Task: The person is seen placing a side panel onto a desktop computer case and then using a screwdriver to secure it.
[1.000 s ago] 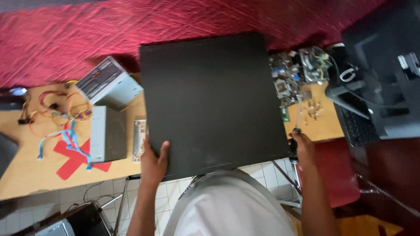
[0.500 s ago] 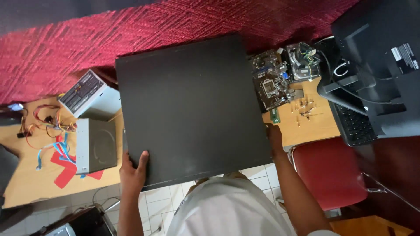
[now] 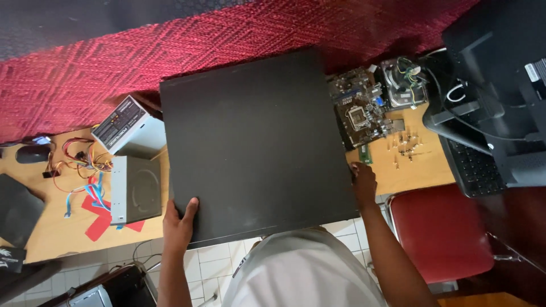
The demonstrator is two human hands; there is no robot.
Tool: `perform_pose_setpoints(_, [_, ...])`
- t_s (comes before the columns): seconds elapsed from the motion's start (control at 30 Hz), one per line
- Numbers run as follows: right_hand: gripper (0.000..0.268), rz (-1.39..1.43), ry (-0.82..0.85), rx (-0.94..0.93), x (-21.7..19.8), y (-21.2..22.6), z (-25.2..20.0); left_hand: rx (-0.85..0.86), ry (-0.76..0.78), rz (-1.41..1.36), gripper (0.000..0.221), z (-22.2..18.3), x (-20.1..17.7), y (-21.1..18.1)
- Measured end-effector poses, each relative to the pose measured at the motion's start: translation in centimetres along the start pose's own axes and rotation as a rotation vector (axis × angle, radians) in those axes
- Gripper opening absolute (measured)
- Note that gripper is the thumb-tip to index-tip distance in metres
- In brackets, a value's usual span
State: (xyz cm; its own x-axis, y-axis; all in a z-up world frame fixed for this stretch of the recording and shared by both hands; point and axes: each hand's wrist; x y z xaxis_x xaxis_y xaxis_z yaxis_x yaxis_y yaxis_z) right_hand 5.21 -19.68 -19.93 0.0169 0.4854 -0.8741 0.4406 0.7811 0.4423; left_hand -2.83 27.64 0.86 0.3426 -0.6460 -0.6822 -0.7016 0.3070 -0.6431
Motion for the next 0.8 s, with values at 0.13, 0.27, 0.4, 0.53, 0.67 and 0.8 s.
perform_pose_setpoints(0.13, [0.051, 0.217, -0.083, -0.092, 0.7, -2.5, -0.6, -0.023, 0.068, -0.075, 0.056, -0.6, -0.6, -1.3])
perform_pose_setpoints(0.27, [0.046, 0.230, -0.012, 0.002, 0.4, -2.5, -0.7, -0.003, 0.055, -0.054, 0.055, 0.2, -0.3, 0.3])
perform_pose_setpoints(0.4, [0.044, 0.109, -0.089, -0.262, 3.2, -5.8, 0.1, 0.040, 0.067, -0.172, 0.051, 0.8, -0.5, 1.0])
perform_pose_setpoints(0.53, [0.043, 0.134, -0.068, -0.217, 1.9, -5.6, -0.6, 0.055, 0.089, -0.207, 0.050, 0.5, -0.5, 0.8])
perform_pose_setpoints(0.67, [0.038, 0.072, -0.114, -0.189, 3.4, -6.7, 0.0, 0.053, 0.098, -0.214, 0.052, 0.5, -0.5, 0.7])
perform_pose_setpoints(0.8, [0.038, 0.063, -0.138, -0.231, 4.4, -8.4, 0.4, 0.077, 0.108, -0.216, 0.050, 0.6, -0.8, 0.7])
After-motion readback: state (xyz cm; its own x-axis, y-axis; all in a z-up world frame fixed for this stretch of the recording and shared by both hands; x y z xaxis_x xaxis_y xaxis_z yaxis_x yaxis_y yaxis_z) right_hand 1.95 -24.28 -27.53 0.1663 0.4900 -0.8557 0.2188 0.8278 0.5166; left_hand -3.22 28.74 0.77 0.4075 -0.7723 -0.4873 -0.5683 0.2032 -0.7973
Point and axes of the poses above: each hand's wrist, its own z-axis towards the middle knuckle, its own x-axis out of the palm, y = z × x, and after that the axes turned 13 degrees about -y, right-handed
